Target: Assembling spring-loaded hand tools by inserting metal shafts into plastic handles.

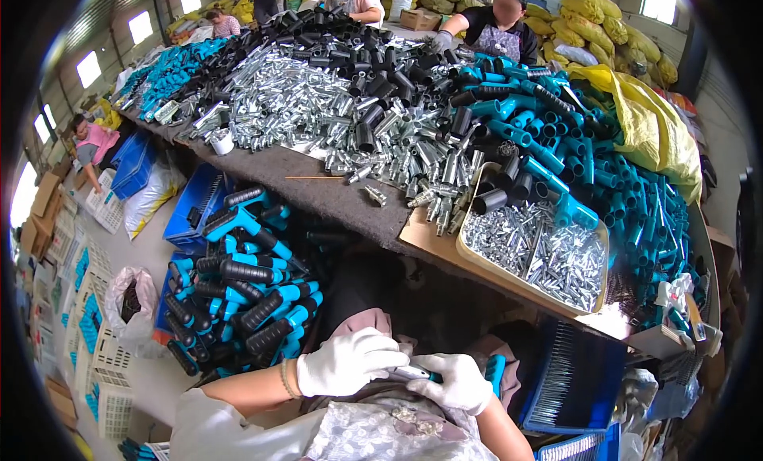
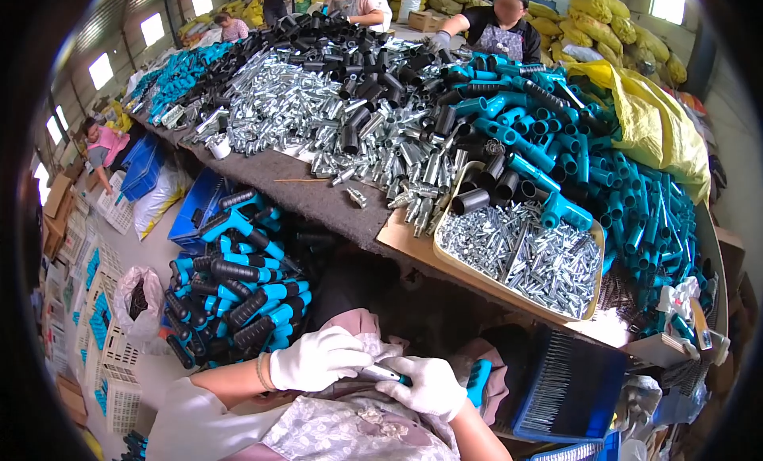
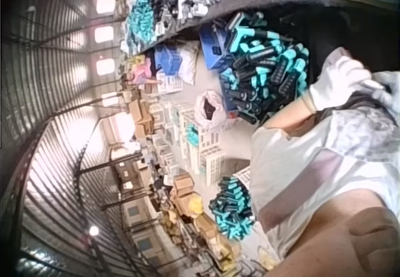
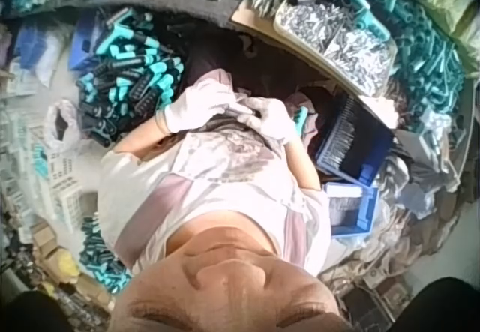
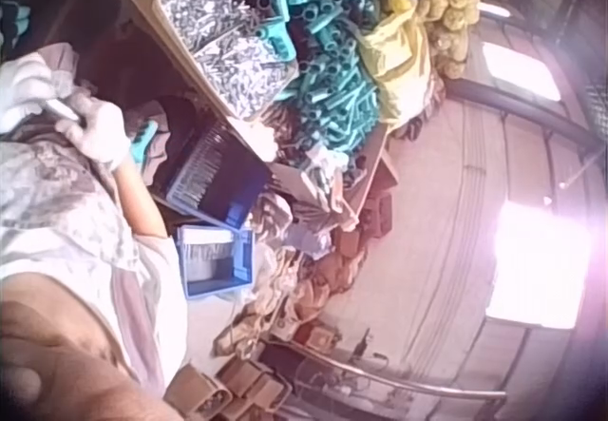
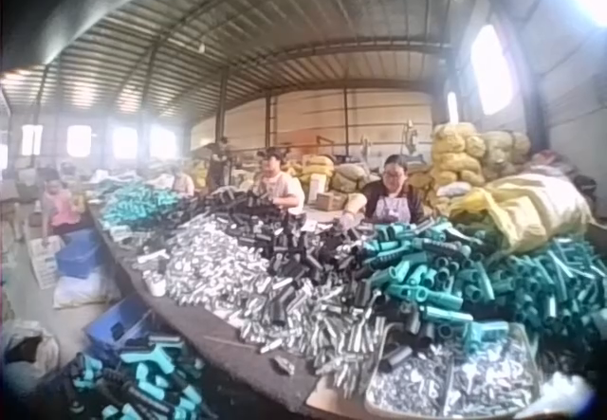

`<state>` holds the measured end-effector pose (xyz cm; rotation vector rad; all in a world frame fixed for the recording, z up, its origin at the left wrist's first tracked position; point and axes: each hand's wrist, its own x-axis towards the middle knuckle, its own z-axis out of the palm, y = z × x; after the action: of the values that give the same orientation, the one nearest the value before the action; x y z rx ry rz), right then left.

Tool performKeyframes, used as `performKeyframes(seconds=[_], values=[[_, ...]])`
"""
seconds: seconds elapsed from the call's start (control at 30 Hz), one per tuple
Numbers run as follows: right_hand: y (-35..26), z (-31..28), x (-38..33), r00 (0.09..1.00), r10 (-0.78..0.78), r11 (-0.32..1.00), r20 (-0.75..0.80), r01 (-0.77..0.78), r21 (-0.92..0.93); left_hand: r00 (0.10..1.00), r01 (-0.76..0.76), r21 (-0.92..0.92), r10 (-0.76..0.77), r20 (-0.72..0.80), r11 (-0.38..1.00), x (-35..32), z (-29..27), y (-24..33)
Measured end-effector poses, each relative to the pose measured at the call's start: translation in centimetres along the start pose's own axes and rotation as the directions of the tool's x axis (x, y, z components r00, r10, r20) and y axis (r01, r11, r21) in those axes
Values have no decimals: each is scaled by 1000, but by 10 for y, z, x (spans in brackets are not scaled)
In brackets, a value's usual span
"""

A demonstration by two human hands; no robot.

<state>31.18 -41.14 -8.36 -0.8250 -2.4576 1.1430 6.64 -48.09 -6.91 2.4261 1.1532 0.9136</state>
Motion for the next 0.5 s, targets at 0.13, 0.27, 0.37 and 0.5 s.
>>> performKeyframes(seconds=[0.13, 0.27, 0.37, 0.5], values=[[-8, -2, 0, 996, 32, 997, -88, -38, -73, 962, 272, -108, -267, 61, 956, 13, -21, 1], [-21, -5, 3, 995, 20, 969, -98, -43, -243, 899, 438, -365, -402, 175, 821, 10, -21, -4], [-13, -3, -2, 990, 18, 988, -141, -40, -150, 990, -128, 0, 128, -67, 992, 12, -14, -4], [-18, -4, -3, 988, 50, 976, -145, -79, -202, 925, 372, -186, -380, -8, 909, 17, -20, 3]])
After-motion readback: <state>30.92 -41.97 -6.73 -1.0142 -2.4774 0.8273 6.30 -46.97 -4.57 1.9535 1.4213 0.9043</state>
